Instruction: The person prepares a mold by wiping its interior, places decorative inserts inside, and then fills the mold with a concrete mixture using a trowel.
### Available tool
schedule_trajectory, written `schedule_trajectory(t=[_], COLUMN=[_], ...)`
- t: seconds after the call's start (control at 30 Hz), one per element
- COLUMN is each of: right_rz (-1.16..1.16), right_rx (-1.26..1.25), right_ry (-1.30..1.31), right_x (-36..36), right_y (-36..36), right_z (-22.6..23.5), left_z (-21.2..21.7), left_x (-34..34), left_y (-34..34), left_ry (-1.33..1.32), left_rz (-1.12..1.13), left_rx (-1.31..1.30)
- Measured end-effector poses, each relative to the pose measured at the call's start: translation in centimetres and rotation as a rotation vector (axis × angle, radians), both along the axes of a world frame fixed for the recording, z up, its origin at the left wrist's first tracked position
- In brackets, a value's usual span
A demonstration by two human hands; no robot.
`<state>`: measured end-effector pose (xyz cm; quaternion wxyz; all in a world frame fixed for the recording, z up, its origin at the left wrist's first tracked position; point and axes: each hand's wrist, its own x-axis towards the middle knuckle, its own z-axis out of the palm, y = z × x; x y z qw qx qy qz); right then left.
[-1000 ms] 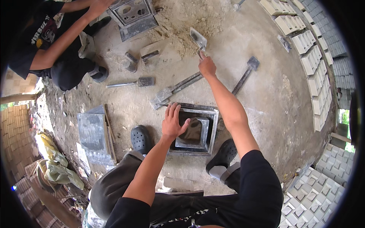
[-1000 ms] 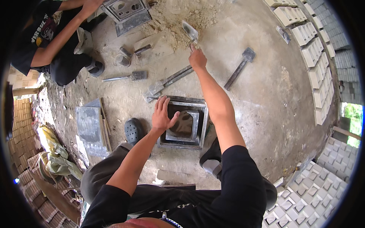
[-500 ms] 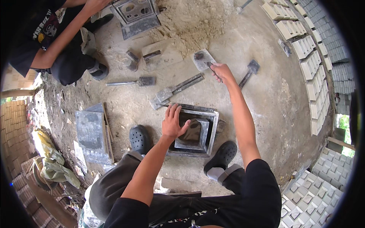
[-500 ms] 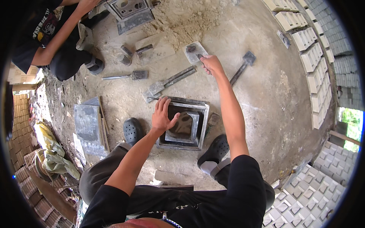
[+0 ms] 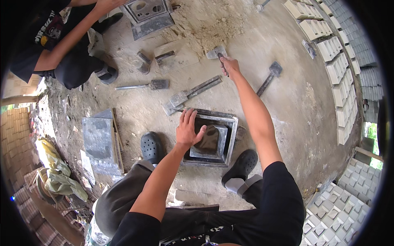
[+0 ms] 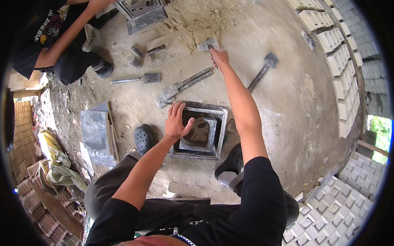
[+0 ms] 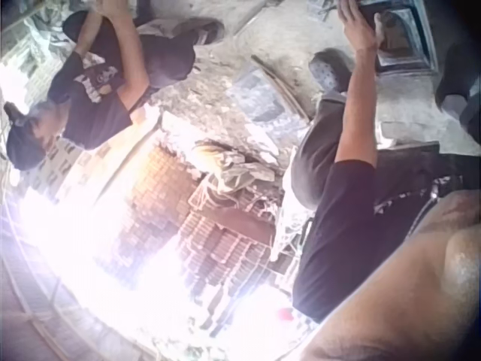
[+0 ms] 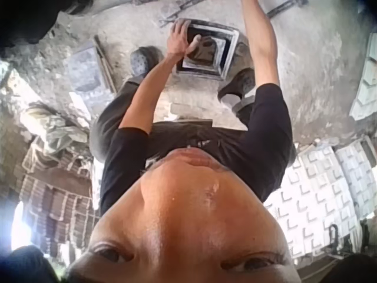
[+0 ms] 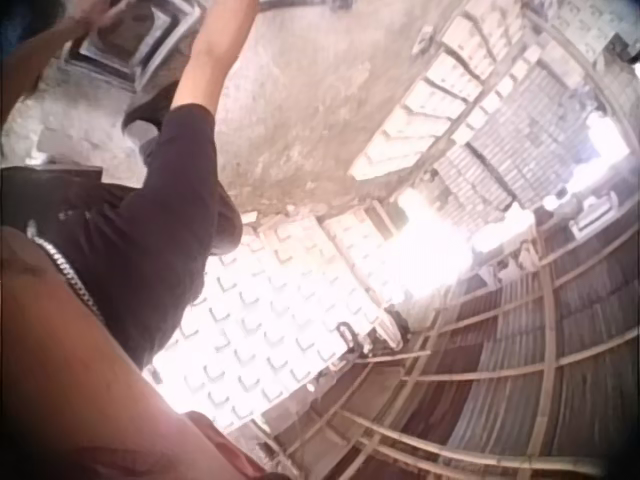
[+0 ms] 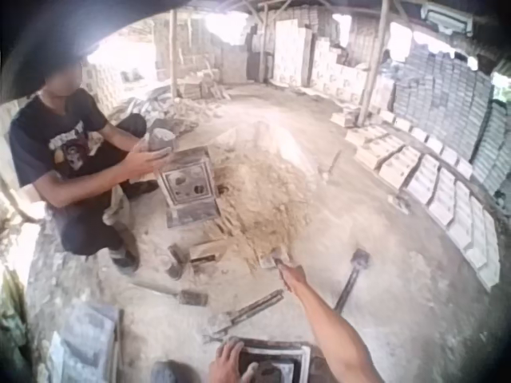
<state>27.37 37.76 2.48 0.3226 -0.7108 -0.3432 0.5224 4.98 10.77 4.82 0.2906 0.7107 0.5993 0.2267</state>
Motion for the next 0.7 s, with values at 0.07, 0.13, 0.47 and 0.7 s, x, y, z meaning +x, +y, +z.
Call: schedule_trajectory(t=[0.07, 0.13, 0.47, 0.7], right_rz=[0.023, 0.058, 0.372, 0.63], right_rx=[-0.004, 0.017, -0.04, -0.244], right_ry=[-0.02, -0.047, -0.158, -0.188], right_x=[1.6, 3.2, 6.7, 5.3], right_y=[-2.1, -3.9, -19.7, -28.4], right_z=[1.1, 3.4, 18.9, 23.0], left_z=[-0.2, -0.4, -2.3, -1.8], left_x=[0.1, 0.1, -1.7, -2.4], left_y=[-0.1, -0.1, -1.1, -1.6], left_ry=[-0.021, -0.036, -0.497, -1.052], left_rz=[-0.003, -0.006, 0.353, 0.762], left_rx=[0.038, 0.084, 0.053, -0.205])
